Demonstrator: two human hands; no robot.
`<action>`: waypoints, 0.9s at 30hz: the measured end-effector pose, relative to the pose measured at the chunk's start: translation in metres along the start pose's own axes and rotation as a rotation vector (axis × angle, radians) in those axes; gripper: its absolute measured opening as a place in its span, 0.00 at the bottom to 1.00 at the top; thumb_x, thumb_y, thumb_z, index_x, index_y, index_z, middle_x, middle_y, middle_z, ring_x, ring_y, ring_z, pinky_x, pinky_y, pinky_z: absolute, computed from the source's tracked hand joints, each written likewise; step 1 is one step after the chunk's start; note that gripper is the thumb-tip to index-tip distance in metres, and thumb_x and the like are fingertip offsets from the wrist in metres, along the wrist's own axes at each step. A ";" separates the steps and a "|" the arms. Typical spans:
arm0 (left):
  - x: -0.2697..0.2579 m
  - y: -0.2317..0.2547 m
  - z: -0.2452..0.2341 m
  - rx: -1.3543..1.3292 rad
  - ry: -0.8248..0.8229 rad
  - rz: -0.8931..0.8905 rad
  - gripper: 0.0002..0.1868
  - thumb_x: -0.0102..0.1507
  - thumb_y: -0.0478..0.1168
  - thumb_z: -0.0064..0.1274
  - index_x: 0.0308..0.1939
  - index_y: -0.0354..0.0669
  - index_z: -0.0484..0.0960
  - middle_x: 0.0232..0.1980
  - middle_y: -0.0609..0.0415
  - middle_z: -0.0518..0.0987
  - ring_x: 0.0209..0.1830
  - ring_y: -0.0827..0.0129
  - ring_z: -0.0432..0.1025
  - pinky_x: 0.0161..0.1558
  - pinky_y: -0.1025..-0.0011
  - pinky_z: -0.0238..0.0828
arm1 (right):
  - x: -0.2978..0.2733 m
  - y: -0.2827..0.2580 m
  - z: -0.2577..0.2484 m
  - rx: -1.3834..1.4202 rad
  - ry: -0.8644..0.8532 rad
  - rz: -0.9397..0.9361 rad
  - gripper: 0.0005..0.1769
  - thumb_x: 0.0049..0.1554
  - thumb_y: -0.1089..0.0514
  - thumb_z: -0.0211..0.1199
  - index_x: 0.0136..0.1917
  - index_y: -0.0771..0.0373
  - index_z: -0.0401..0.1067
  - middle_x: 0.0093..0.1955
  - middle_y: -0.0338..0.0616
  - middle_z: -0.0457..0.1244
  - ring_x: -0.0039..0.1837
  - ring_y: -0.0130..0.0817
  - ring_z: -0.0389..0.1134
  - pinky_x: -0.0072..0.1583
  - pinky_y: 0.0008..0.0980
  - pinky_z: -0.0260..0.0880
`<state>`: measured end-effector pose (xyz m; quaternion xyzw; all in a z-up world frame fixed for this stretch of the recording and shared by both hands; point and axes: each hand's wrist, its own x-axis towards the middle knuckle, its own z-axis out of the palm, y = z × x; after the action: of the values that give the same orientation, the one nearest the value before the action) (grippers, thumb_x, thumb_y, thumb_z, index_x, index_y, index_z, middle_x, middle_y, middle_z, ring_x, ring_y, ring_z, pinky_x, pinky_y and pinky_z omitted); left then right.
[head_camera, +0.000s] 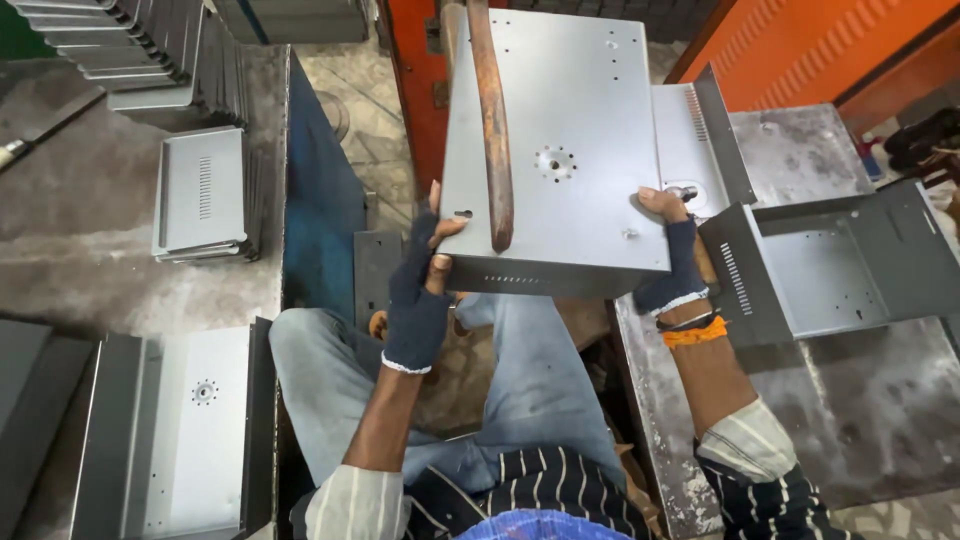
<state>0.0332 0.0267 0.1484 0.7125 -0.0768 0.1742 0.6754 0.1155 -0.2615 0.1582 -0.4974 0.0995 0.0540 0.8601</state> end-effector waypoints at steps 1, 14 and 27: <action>0.000 -0.010 0.003 -0.001 0.006 0.001 0.27 0.73 0.56 0.38 0.61 0.39 0.78 0.82 0.50 0.62 0.51 0.73 0.74 0.45 0.74 0.73 | 0.007 0.003 -0.007 -0.004 -0.004 0.001 0.20 0.54 0.50 0.65 0.54 0.66 0.74 0.48 0.46 0.68 0.50 0.39 0.71 0.53 0.35 0.73; 0.003 -0.012 0.017 -0.197 0.106 0.054 0.21 0.74 0.53 0.46 0.56 0.39 0.81 0.74 0.57 0.72 0.39 0.81 0.70 0.33 0.80 0.66 | 0.033 0.019 -0.042 -0.009 -0.127 -0.059 0.33 0.55 0.48 0.62 0.68 0.70 0.69 0.58 0.51 0.68 0.56 0.40 0.72 0.58 0.36 0.74; -0.006 -0.037 0.021 -0.109 0.203 0.201 0.18 0.77 0.48 0.46 0.59 0.38 0.82 0.71 0.52 0.78 0.54 0.75 0.73 0.54 0.73 0.70 | 0.061 0.043 -0.090 0.061 -0.285 -0.027 0.23 0.56 0.51 0.64 0.58 0.66 0.64 0.58 0.51 0.68 0.55 0.42 0.72 0.58 0.38 0.74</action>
<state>0.0437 0.0079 0.1116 0.6422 -0.0886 0.3075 0.6966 0.1560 -0.3183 0.0649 -0.4598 -0.0285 0.1095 0.8808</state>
